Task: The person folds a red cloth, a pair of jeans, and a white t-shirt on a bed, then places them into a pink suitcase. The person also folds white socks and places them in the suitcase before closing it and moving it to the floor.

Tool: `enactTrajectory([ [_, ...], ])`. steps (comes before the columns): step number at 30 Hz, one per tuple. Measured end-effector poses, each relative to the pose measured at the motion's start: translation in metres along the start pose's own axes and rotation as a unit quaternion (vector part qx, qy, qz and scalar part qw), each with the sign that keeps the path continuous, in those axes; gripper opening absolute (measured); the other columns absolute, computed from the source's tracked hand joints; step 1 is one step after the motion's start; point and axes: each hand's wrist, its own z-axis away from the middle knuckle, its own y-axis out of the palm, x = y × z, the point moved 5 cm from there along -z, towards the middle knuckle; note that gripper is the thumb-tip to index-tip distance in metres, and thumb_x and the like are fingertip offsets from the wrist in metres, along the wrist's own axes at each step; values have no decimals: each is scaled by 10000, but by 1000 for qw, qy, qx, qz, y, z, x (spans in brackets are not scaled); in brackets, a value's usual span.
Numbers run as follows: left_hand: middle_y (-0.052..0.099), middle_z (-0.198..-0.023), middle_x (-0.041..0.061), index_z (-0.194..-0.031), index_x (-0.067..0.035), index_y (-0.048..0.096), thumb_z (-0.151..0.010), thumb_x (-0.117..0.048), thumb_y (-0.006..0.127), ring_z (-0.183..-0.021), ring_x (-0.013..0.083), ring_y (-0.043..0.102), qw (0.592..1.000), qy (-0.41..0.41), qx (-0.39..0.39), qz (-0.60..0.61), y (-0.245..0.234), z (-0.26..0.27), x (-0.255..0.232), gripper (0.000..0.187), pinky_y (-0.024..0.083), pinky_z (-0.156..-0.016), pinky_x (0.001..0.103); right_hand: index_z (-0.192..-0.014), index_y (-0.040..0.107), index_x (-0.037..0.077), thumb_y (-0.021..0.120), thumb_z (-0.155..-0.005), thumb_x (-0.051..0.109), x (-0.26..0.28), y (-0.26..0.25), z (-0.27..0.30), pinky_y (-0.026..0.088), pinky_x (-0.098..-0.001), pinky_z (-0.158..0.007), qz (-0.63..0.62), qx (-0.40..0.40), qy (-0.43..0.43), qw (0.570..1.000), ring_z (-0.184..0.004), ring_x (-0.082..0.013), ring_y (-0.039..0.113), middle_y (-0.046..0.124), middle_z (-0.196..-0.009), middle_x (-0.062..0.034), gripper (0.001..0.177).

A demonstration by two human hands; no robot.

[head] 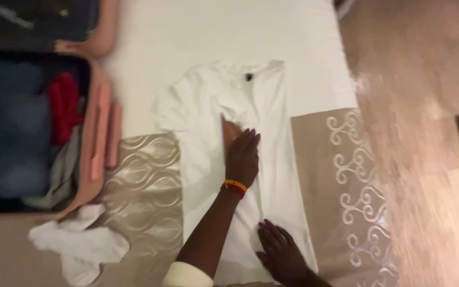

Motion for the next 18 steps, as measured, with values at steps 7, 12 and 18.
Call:
enactTrajectory([
  [7, 706, -834, 31, -1124, -69, 542, -877, -218, 734, -677, 172, 700, 813, -291, -434, 259, -130, -21, 175, 346, 605, -593, 305, -1396, 406, -163, 756, -814, 383, 115, 14, -100, 425, -526, -950, -197, 8, 20, 980, -1146, -435, 518, 541, -1291, -306, 872],
  [12, 345, -780, 27, -784, 54, 441, -952, -356, 905, -652, 237, 282, 882, -261, -242, 308, -142, -81, 222, 642, 273, -496, 421, -1333, 487, -132, 675, -839, 150, 124, 26, -105, 545, -472, -774, -137, 34, 64, 988, -962, -389, 643, 606, -1196, -283, 599],
  [18, 738, -1034, 100, -1093, -5, 728, -710, -123, 886, -941, 246, 723, 939, -192, -271, 92, -142, -112, 95, 431, 565, -840, 340, -1185, 585, 91, 648, -864, 71, 58, 13, -57, 583, -442, -769, -421, 66, 354, 833, -897, -361, 736, 739, -946, -212, 328],
])
